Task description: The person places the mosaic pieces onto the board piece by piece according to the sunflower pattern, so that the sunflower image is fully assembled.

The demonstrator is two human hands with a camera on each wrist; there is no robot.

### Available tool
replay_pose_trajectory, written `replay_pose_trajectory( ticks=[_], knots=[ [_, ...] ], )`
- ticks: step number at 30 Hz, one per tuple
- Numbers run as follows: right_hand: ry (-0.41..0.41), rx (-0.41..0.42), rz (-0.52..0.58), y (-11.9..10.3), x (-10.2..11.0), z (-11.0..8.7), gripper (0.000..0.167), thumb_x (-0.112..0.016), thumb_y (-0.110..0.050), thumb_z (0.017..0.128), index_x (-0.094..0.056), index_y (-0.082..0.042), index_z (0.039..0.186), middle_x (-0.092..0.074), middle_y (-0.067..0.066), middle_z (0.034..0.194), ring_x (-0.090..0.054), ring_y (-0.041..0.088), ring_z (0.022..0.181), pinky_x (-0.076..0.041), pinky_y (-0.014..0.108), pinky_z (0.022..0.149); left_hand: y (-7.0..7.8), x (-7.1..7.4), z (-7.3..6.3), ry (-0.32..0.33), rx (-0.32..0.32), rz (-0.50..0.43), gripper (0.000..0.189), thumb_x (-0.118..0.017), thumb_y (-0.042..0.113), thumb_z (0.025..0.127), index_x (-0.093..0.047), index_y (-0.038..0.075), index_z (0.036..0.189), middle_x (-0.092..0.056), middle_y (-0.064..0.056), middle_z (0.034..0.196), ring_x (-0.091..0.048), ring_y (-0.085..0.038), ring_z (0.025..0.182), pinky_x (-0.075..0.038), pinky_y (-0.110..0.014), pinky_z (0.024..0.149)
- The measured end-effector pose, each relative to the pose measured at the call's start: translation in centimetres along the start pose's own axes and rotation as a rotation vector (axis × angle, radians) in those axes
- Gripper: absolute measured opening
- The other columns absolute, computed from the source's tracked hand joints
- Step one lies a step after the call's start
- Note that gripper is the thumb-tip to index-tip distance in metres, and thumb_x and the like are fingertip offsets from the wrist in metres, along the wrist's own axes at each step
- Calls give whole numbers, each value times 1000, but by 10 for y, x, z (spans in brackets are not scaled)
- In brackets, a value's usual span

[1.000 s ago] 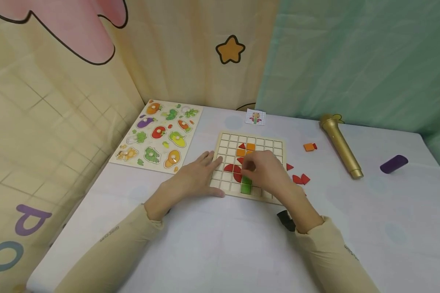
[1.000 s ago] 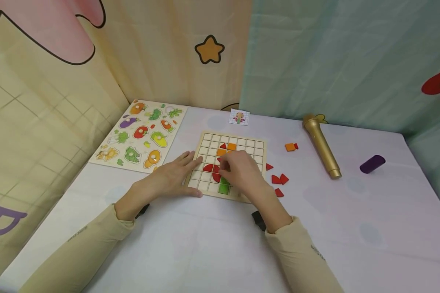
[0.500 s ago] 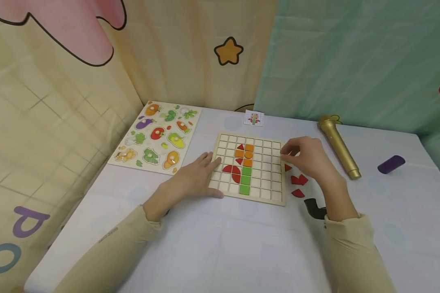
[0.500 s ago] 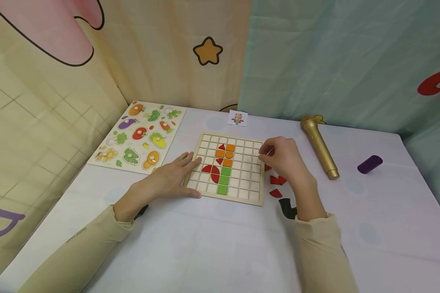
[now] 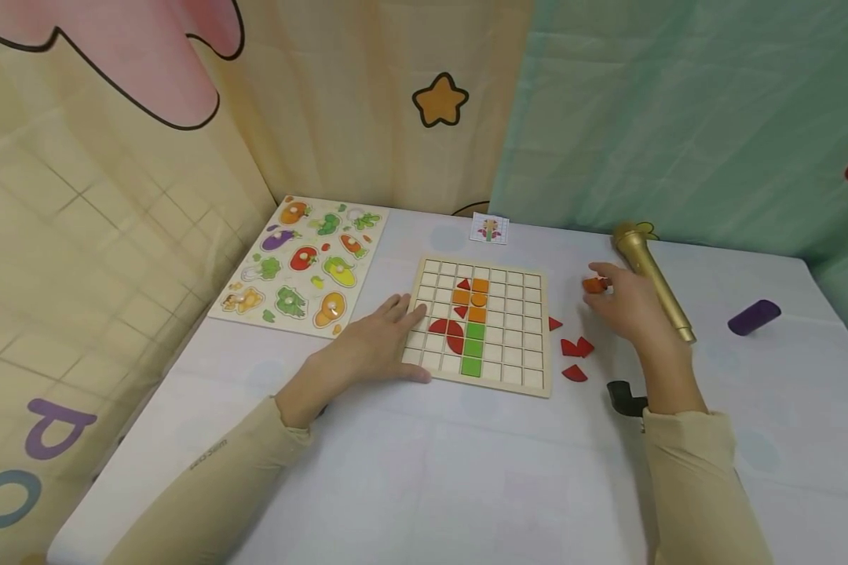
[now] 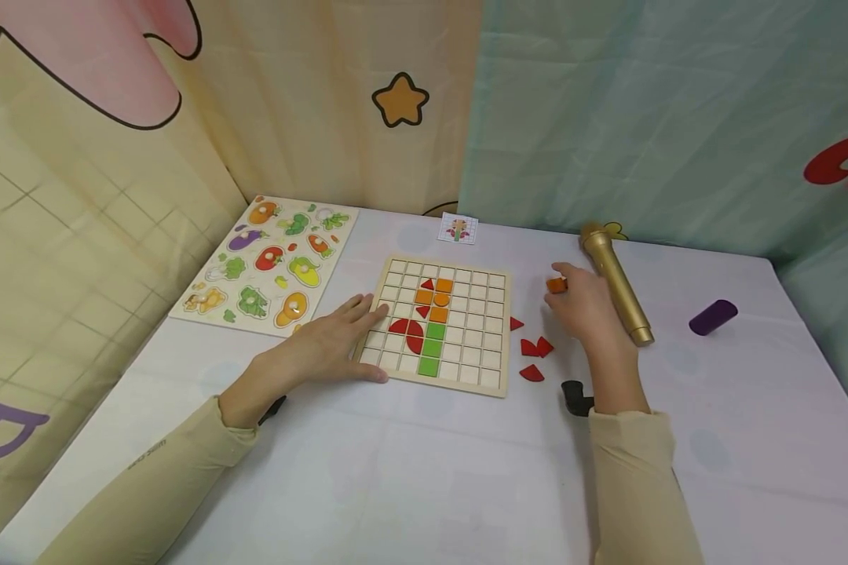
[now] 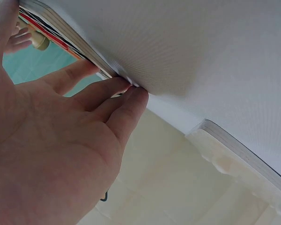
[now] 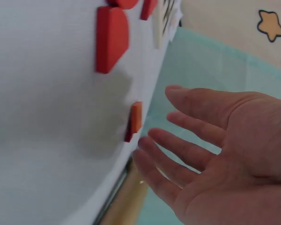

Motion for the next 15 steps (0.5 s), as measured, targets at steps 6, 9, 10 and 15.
replay_pose_trajectory(
  ticks=[6, 9, 10, 15],
  knots=[
    [15, 48, -44, 11, -9, 5, 42, -60, -6, 102, -58, 9, 141, -58, 36, 141, -54, 49, 121, -46, 66, 107, 0, 0, 0, 1, -1, 0, 112, -76, 69, 85, -25, 15, 169, -15, -18, 176, -13, -37, 164, -36, -55, 124],
    [60, 73, -23, 13, -10, 5, 36, -63, -1, 99, -64, 8, 134, -63, 34, 132, -55, 48, 114, -49, 64, 102, 0, 0, 0, 1, -4, 0, 112, -76, 69, 85, -25, 14, 169, -15, -18, 176, -13, -37, 164, -35, -55, 124],
    [72, 76, -14, 14, -10, 5, 35, -64, 1, 99, -64, 7, 133, -64, 34, 130, -56, 48, 114, -49, 64, 101, 0, 0, -1, 2, -5, 0, 113, -76, 69, 85, -24, 14, 169, -14, -18, 176, -13, -37, 164, -35, -55, 124],
    [94, 50, 35, 15, -13, 5, 36, -67, 5, 96, -64, 7, 132, -65, 32, 125, -58, 50, 116, -51, 64, 102, 0, 0, -1, 5, -9, 1, 113, -76, 70, 85, -25, 14, 169, -15, -19, 176, -13, -37, 164, -35, -55, 125]
  ],
)
Point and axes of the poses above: each hand's wrist, its own z-axis towards the middle knuckle, its own x-axis out of the back of the hand, y = z × x, the point moved 4 cm from there along z, towards the middle knuckle
